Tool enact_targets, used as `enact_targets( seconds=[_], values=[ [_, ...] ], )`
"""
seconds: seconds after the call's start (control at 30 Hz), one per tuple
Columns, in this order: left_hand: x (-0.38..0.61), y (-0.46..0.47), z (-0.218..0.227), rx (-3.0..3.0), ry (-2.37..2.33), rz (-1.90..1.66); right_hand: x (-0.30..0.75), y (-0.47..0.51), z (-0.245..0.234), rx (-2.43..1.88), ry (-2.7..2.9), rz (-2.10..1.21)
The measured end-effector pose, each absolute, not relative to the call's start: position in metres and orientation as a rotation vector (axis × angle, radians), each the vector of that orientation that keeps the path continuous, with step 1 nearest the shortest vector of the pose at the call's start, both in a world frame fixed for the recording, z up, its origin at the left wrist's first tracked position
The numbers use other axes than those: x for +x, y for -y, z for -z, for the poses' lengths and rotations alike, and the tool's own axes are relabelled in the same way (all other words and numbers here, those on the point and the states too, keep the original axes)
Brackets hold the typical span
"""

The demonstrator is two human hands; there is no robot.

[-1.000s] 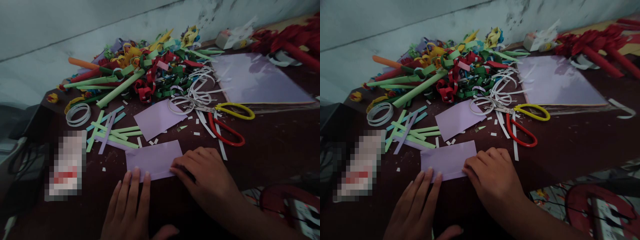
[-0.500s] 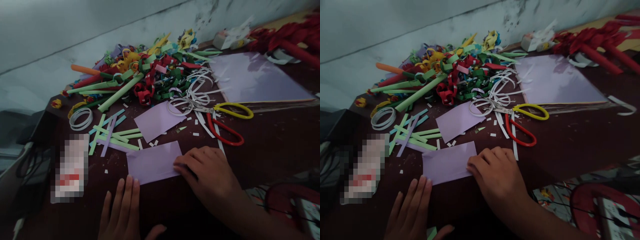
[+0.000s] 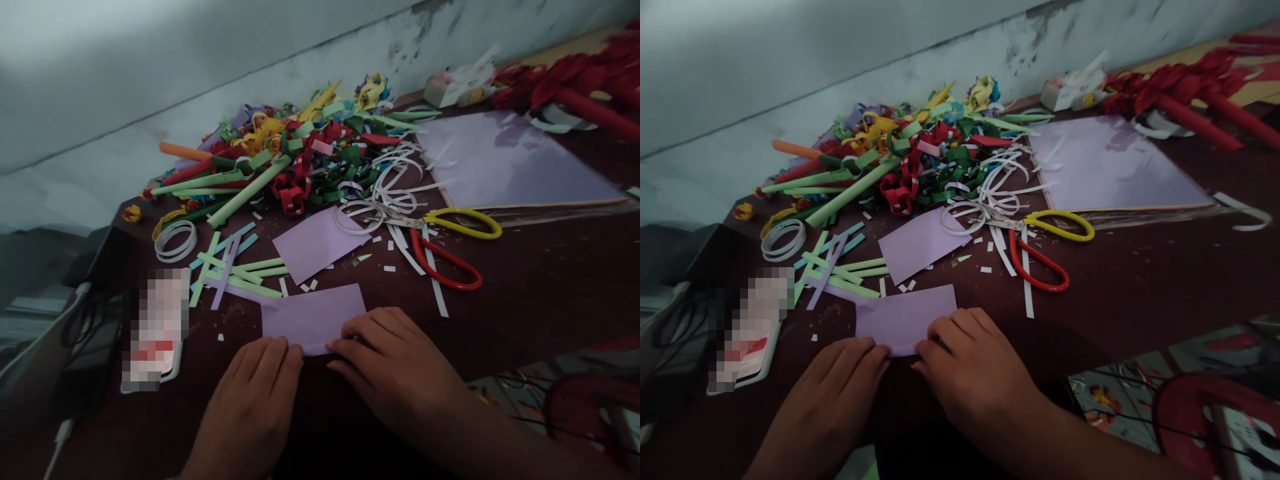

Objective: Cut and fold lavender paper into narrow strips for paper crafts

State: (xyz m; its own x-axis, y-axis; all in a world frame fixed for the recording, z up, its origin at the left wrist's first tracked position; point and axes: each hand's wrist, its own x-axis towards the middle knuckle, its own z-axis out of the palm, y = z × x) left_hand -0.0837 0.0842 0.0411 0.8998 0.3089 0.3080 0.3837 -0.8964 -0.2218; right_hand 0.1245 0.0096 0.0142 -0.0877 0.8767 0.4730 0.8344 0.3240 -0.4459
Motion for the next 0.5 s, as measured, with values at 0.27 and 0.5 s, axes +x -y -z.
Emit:
enact_targets(
  seconds=[0.27,0.5],
  values=[
    [-0.08,-0.093,-0.045,-2.781,0.515,0.465,0.126,-0.023,-0.017,-1.68,1.961,-0.034],
    [-0.084,-0.073,-0.025,-2.742,0.554,0.368,0.117,-0.018,-0.012,-1.537,1.968,0.129]
  ],
)
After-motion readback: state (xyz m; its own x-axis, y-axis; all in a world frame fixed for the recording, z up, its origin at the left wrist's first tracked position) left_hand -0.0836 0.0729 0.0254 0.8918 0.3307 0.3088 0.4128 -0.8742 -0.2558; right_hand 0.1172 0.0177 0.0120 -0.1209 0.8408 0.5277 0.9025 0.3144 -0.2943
